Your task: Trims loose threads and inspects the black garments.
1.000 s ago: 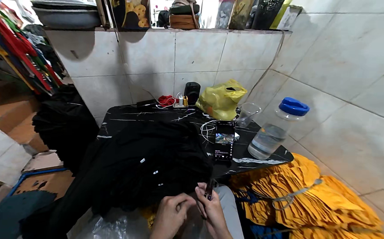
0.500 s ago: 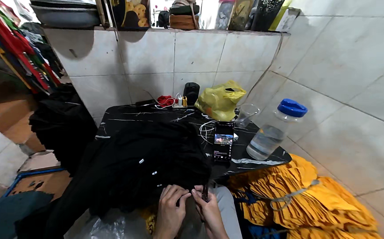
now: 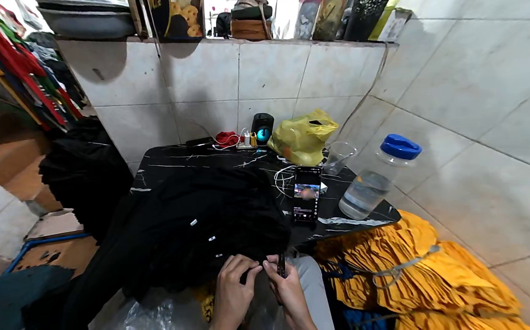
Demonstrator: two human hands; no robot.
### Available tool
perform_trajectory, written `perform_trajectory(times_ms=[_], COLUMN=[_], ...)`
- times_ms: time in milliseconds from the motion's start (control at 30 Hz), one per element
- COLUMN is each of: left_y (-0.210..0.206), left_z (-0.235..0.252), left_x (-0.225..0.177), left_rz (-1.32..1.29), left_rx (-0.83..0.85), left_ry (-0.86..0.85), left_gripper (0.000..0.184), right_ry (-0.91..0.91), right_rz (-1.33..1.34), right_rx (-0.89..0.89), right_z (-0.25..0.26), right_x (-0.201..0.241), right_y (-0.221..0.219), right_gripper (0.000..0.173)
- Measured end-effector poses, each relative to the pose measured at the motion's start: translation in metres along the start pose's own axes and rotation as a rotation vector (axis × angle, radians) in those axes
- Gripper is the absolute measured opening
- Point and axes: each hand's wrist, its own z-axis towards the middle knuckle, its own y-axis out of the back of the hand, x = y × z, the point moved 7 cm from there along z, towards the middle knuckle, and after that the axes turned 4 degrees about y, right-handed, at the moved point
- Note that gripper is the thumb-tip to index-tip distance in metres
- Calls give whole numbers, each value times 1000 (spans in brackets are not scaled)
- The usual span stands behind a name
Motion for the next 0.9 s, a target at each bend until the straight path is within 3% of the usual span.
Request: perform_trajectory(times_ms=[900], left_y=[-1], left_z=[0], left_x=[4], left_rz=[-43], left_rx=[21], left_ry=[37], left_gripper=[13], right_ry=[16], right_rz=[-24], right_rx=[4], right_z=[2], right_x=[-2], right_y=[1], right_gripper=[16])
